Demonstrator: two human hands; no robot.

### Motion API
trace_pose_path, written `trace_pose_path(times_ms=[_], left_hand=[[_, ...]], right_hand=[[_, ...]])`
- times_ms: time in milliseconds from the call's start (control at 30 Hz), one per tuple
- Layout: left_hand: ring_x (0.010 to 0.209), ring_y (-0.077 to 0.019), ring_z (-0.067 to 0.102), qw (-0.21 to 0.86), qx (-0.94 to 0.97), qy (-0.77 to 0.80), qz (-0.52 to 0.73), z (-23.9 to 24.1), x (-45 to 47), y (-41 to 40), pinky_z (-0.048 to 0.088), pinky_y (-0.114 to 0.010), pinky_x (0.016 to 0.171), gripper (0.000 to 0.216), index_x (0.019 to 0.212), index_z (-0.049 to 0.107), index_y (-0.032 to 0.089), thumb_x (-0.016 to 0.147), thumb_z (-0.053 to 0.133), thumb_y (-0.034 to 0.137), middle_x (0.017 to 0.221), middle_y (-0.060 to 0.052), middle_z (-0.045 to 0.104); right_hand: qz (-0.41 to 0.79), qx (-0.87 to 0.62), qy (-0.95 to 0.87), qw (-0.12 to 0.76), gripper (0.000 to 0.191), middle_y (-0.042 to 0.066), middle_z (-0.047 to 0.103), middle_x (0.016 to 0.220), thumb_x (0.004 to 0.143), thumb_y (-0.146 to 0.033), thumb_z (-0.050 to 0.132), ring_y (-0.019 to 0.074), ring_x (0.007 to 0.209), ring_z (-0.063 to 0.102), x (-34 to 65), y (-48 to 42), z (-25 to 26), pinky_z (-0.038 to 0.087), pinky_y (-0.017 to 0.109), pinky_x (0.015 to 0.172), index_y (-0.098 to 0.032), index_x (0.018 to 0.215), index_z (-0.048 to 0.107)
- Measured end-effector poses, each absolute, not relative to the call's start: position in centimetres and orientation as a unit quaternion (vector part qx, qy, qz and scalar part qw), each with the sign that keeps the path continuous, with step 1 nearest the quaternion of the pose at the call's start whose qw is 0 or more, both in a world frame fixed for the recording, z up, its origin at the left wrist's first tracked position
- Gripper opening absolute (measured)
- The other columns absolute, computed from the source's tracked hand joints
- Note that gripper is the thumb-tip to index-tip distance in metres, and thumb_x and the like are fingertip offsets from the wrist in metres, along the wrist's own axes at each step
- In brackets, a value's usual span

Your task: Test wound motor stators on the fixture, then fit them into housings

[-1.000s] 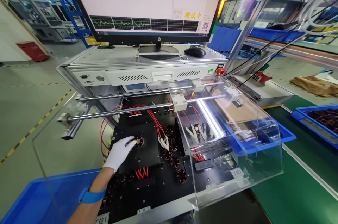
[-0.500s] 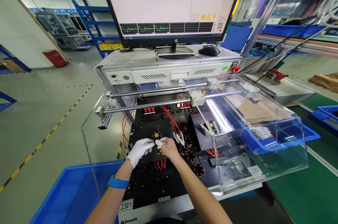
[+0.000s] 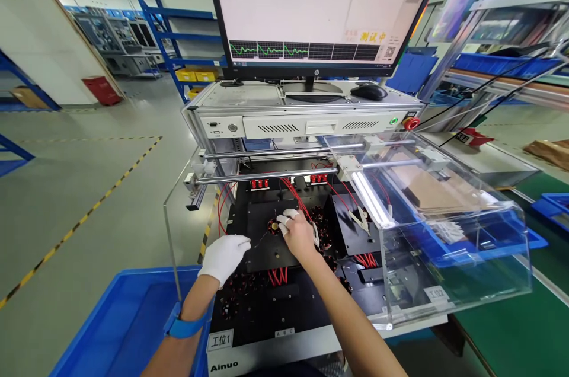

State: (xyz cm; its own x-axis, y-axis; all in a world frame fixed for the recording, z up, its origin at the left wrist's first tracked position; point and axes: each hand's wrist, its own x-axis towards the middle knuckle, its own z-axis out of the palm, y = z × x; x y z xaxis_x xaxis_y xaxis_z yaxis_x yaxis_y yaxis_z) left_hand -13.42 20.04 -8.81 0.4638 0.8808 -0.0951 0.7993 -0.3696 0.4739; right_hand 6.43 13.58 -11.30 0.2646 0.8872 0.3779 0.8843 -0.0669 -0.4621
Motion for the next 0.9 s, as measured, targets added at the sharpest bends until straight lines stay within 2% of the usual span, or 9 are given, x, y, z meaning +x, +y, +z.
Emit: trace_pose_path(times_ms=[133,267,367,500,600,667,767,833,900], left_hand=[[0.101,-0.0218,0.056,0.225,0.814,0.512,0.156,-8.4,-13.7,19.8,0.042,-0.035,0.088,0.033,0.106,0.062,0.026,0.083,0.039,0.033,0.110,-0.004,0.064],[0.121,-0.0182,0.042,0.303,0.832,0.401,0.236,-10.5,-11.6,19.5,0.033,-0.033,0.104,0.050,0.126,0.044,0.022,0.076,0.049,0.020,0.132,-0.004,0.046],[0.125,-0.0214,0.038,0.336,0.833,0.377,0.226,-12.9,-9.4,19.1,0.032,-0.036,0.106,0.062,0.130,0.039,0.020,0.070,0.055,0.015,0.139,-0.006,0.037],[0.123,-0.0217,0.041,0.322,0.831,0.389,0.235,-15.1,-7.6,18.5,0.035,-0.036,0.104,0.053,0.127,0.043,0.022,0.075,0.049,0.013,0.142,-0.005,0.033],[0.123,-0.0203,0.040,0.292,0.834,0.395,0.251,-15.6,-7.4,18.3,0.035,-0.034,0.104,0.050,0.128,0.041,0.023,0.079,0.048,0.017,0.142,-0.004,0.032],[0.125,-0.0212,0.038,0.254,0.847,0.389,0.257,-15.5,-7.5,18.3,0.034,-0.035,0.104,0.050,0.127,0.043,0.023,0.078,0.051,0.020,0.141,-0.005,0.034],[0.127,-0.0239,0.032,0.174,0.886,0.343,0.259,-14.8,-7.7,18.3,0.030,-0.040,0.105,0.037,0.114,0.056,0.027,0.077,0.055,0.022,0.136,-0.004,0.042],[0.125,-0.0235,0.036,0.139,0.913,0.291,0.251,-14.4,-7.8,18.4,0.028,-0.042,0.105,0.023,0.099,0.064,0.030,0.080,0.053,0.026,0.128,0.000,0.051],[0.119,-0.0213,0.042,0.127,0.926,0.255,0.246,-14.2,-7.9,18.4,0.027,-0.043,0.105,0.019,0.090,0.067,0.032,0.082,0.049,0.028,0.117,0.002,0.059]], right_hand=[[-0.064,-0.685,-0.705,0.169,0.020,0.007,0.057,0.113,0.079,-0.016,0.050,0.0244,0.104,0.045,5.5,16.0,-9.8,0.043,0.036,0.084,-0.020,0.088,0.068],[-0.090,-0.662,-0.734,0.122,0.024,0.008,0.058,0.111,0.077,-0.007,0.045,0.0247,0.106,0.044,5.5,16.2,-8.8,0.040,0.038,0.083,-0.018,0.079,0.067],[-0.077,-0.680,-0.711,0.161,0.023,0.011,0.061,0.103,0.073,-0.006,0.045,0.0249,0.105,0.044,4.7,14.4,-9.2,0.039,0.037,0.084,-0.016,0.075,0.066],[-0.034,-0.762,-0.588,0.269,0.021,0.011,0.062,0.087,0.070,-0.007,0.046,0.0248,0.098,0.048,2.3,10.9,-12.6,0.041,0.037,0.082,-0.016,0.073,0.065],[-0.011,-0.782,-0.515,0.352,0.020,0.008,0.062,0.088,0.073,-0.008,0.046,0.0227,0.094,0.051,1.2,9.3,-15.2,0.042,0.037,0.082,-0.018,0.070,0.064],[-0.009,-0.767,-0.514,0.384,0.019,0.006,0.063,0.092,0.074,-0.011,0.048,0.0222,0.096,0.051,1.5,8.7,-16.0,0.042,0.038,0.084,-0.020,0.069,0.064],[-0.011,-0.758,-0.509,0.407,0.016,0.006,0.063,0.093,0.076,-0.017,0.050,0.0222,0.095,0.051,4.0,8.1,-16.3,0.041,0.039,0.086,-0.021,0.071,0.065],[-0.015,-0.786,-0.458,0.416,0.014,0.008,0.063,0.091,0.076,-0.021,0.052,0.0227,0.093,0.052,6.4,8.2,-16.6,0.042,0.039,0.085,-0.018,0.076,0.066],[-0.016,-0.816,-0.417,0.401,0.020,0.012,0.062,0.097,0.077,-0.025,0.052,0.0241,0.097,0.051,8.8,9.0,-17.2,0.041,0.039,0.087,-0.014,0.087,0.067]])
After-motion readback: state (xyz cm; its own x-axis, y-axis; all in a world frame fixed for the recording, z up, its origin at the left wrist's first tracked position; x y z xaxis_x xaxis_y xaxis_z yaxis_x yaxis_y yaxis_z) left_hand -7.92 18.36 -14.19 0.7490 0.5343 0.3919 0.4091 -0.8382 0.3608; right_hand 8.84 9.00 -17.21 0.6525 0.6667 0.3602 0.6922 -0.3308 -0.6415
